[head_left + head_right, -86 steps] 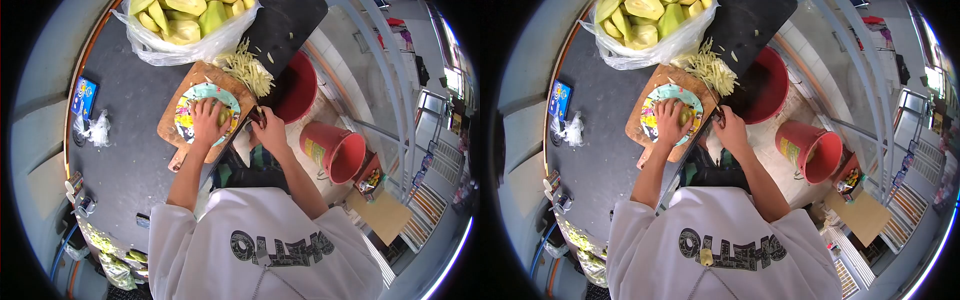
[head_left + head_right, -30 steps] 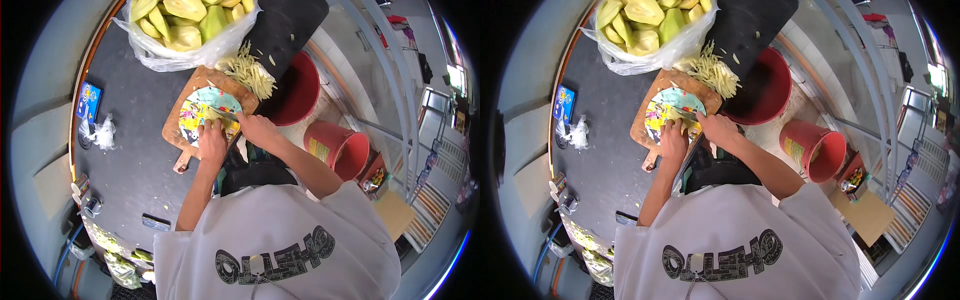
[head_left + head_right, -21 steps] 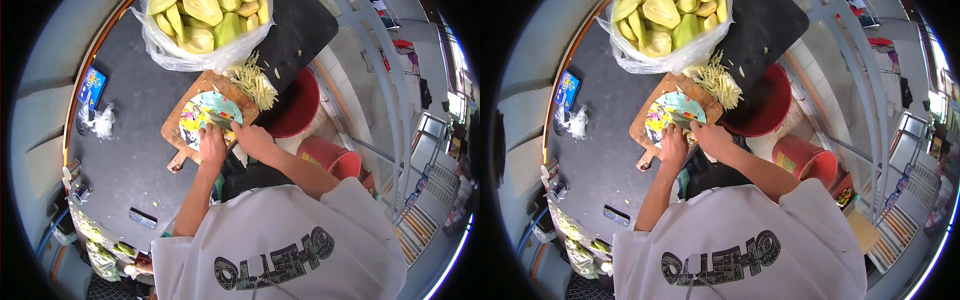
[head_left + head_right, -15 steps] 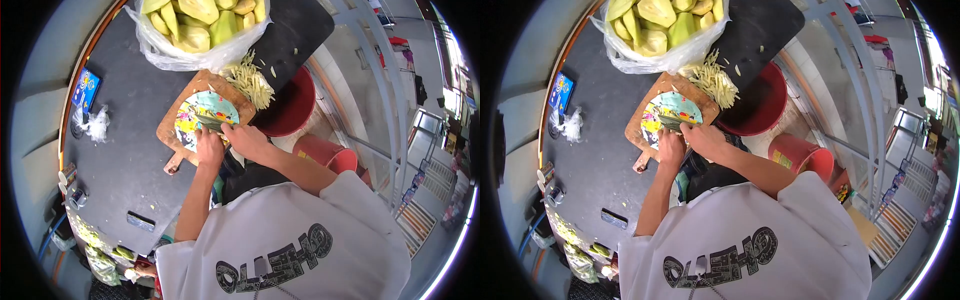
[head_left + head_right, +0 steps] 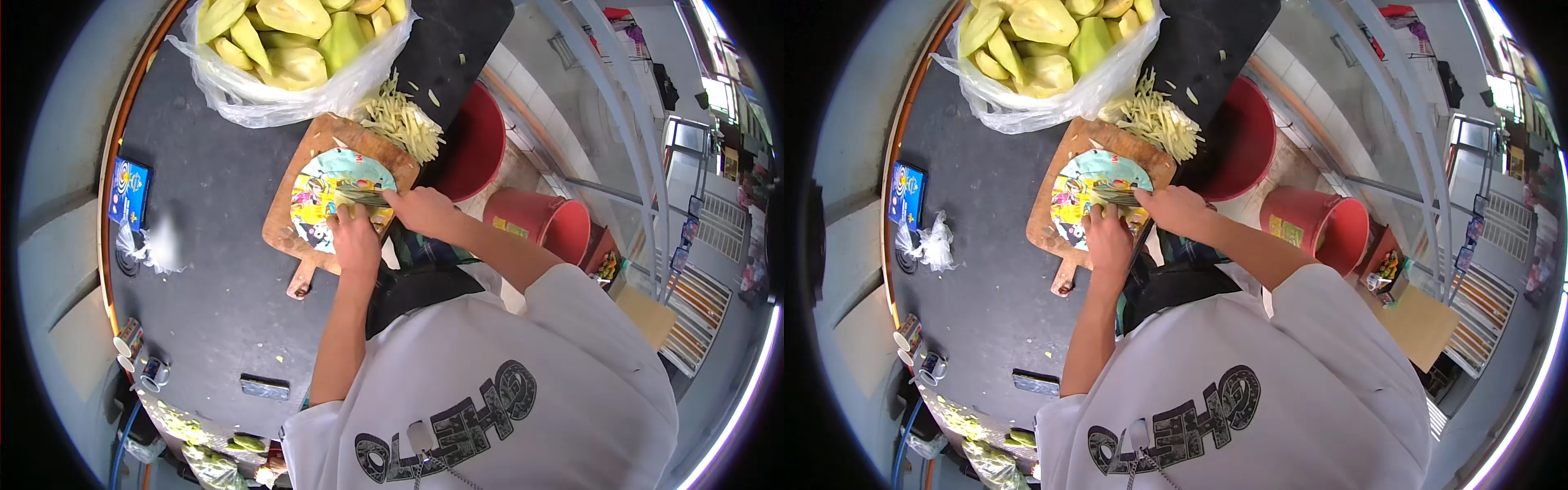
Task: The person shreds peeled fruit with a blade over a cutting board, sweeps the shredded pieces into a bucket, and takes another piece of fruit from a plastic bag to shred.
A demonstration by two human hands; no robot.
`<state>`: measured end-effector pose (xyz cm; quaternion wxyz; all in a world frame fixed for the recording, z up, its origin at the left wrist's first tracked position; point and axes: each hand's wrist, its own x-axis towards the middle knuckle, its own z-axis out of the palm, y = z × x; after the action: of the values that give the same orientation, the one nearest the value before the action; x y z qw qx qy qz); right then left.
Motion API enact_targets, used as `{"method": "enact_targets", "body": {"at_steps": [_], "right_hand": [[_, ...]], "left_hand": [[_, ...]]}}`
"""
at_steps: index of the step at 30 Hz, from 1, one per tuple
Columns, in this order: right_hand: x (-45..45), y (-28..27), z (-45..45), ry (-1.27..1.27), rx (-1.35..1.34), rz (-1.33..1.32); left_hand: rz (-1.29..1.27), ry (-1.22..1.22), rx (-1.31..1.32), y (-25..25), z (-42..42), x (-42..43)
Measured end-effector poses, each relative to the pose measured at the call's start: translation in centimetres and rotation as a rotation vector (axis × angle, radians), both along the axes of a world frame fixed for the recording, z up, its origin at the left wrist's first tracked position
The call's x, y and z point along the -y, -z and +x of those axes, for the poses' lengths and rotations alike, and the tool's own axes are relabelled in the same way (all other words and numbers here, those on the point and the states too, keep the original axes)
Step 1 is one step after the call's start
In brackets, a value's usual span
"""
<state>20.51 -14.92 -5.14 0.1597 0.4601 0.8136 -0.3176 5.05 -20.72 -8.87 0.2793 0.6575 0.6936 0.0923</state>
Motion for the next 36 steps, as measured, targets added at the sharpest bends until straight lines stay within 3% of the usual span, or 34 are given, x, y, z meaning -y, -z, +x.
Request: {"method": "enact_targets", "body": {"at_steps": [4, 7, 11, 14, 18, 23, 29, 31, 36], "right_hand": [[0.7, -0.7, -1.2, -0.007, -0.036, 0.022], [0.6, -0.7, -1.3, -0.042, -0.086, 0.076], [-0.2, 0.3, -0.4, 0.015, 0.021, -0.02], [0.9, -1.5, -1.7, 0.004, -0.039, -0.011], [0.4, -0.1, -0.9, 0.019, 0.027, -0.037], [0.7, -0.9, -1.7, -0.031, -0.069, 0.06], [0.1, -0.7, -1.2, -0.004, -0.012, 0.009], [0.5, -1.3, -1.8, -0.055, -0.059, 0.059], [0.2, 0.1, -0.6, -0.044, 0.002, 0.04]], "left_hand": [[-0.091, 0.037, -0.016, 0.4, -0.3, 0.7], [-0.019, 0.113, -0.004, 2.3, -0.5, 0.8], [0.028, -0.021, -0.009, 1.8, 0.3, 0.2], [0.027, 0.103, 0.059, 2.8, -0.6, 1.5], [-0.056, -0.008, 0.002, -0.1, 0.0, 0.3], [-0.006, 0.04, 0.007, 2.9, -0.3, 1.3], [-0.026, -0.052, 0.014, 1.6, 0.0, 1.1], [0.119, 0.083, 0.012, 2.2, -0.4, 1.4], [0.006, -0.06, 0.02, 0.7, 0.1, 0.9]]}}
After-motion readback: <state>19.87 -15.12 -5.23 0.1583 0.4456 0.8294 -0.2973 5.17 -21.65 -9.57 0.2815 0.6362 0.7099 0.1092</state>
